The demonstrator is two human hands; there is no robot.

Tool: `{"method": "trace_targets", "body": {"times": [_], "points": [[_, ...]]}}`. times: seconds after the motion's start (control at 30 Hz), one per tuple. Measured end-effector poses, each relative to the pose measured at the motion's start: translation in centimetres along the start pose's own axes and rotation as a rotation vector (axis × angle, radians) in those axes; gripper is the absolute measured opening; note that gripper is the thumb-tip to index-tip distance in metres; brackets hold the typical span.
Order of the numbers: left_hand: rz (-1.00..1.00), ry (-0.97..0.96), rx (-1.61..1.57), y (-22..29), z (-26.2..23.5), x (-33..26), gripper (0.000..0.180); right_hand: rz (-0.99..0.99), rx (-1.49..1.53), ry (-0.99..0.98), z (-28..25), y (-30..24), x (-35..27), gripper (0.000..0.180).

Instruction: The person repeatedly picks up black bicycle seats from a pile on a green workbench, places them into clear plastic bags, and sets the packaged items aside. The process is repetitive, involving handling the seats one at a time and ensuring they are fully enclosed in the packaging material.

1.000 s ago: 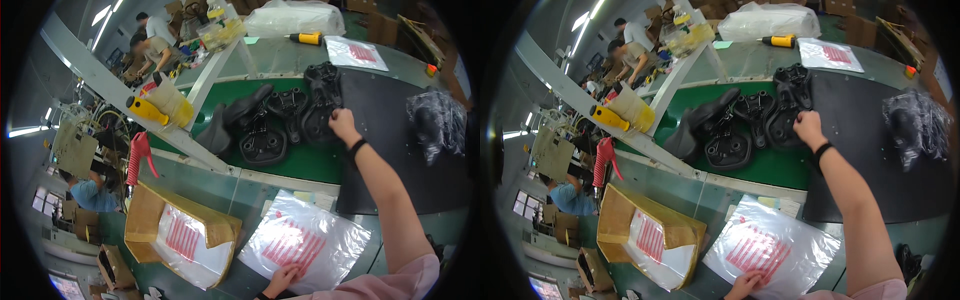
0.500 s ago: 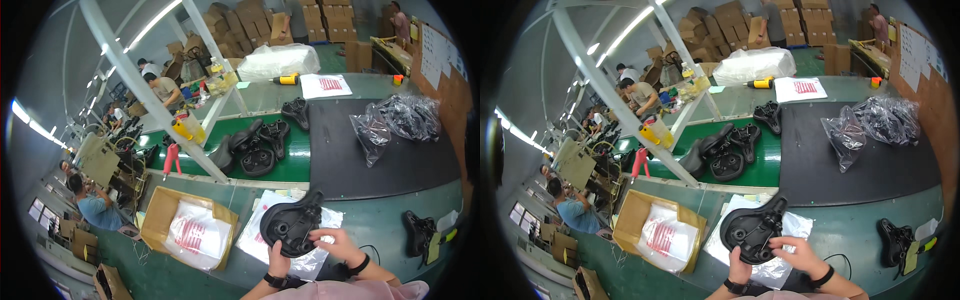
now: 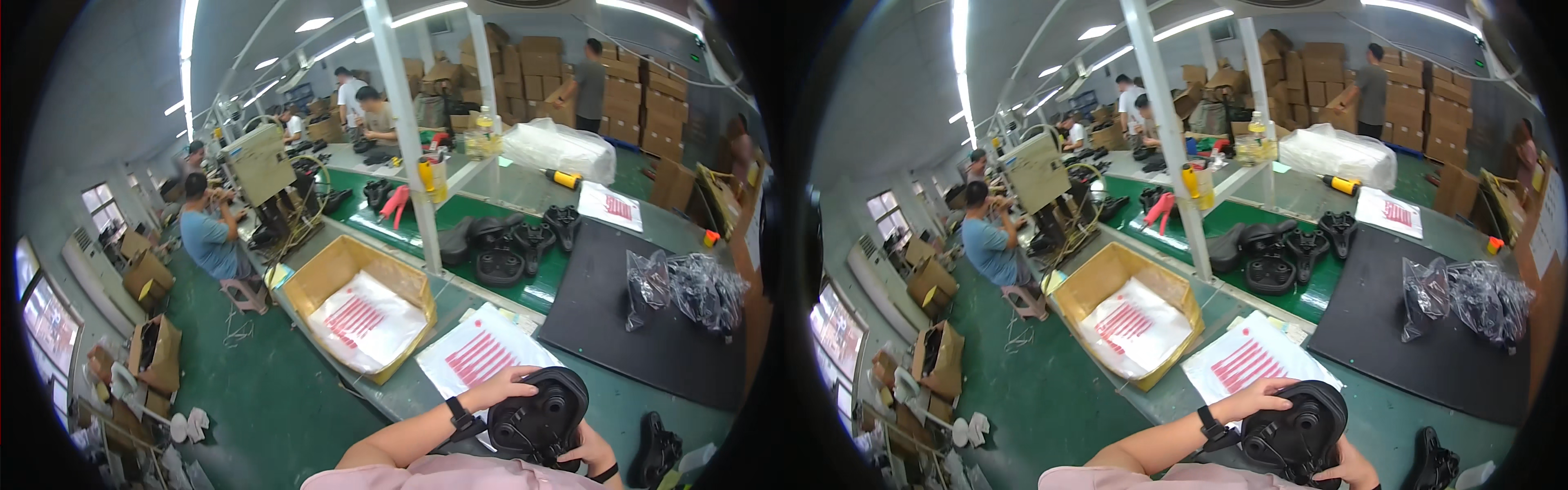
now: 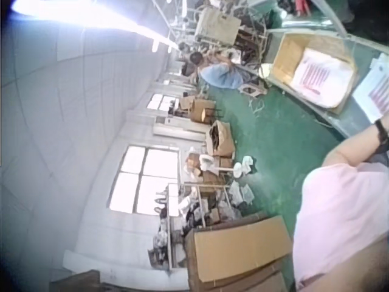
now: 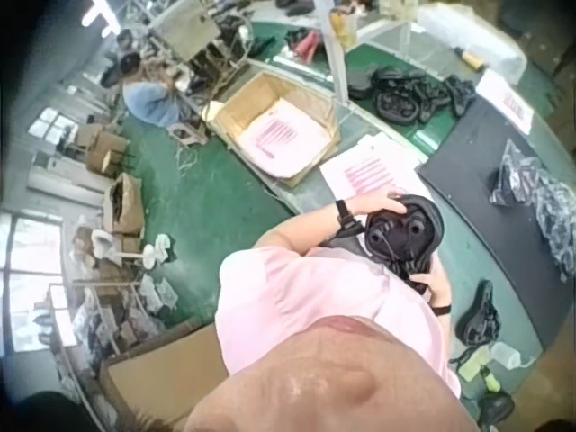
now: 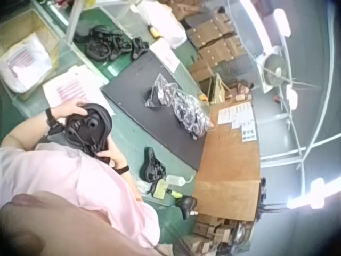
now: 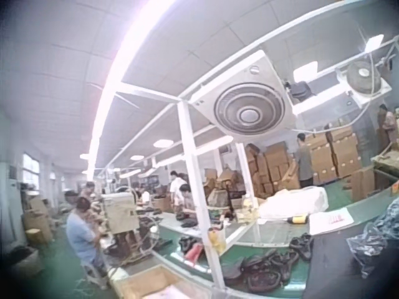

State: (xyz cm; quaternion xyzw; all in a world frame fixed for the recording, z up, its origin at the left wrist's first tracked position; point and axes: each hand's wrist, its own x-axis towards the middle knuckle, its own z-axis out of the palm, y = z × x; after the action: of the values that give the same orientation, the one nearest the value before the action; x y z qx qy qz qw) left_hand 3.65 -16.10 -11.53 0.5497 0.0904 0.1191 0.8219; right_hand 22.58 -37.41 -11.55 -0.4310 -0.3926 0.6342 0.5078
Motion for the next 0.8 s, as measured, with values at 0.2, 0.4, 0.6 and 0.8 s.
{"method": "trace_targets", "body": {"times": [0.2, 0.4, 0.6, 0.8], "points": [[-0.076, 0.015, 0.119, -2.2, 0.9, -0.5, 0.05, 0.078, 0.283, 0.117, 1.4, 3.8, -2.9, 0.074], [-0.149, 0.167, 0.186, -7.3, 0.3, 2.2, 0.045, 0.214, 0.087, 0.398, 0.2, 7.4, -4.6, 0.043], [0.001, 0.545, 0.878, -15.9, -4.6, 8.8, 0.057, -0.001, 0.354, 0.709, -2.3, 10.2, -4.4, 0.031], [-0.036, 0.429, 1.515, -23.3, -9.0, 2.9, 0.07, 0.026, 0.74, 0.878, -7.0, 18.0, -6.3, 0.049]]}}
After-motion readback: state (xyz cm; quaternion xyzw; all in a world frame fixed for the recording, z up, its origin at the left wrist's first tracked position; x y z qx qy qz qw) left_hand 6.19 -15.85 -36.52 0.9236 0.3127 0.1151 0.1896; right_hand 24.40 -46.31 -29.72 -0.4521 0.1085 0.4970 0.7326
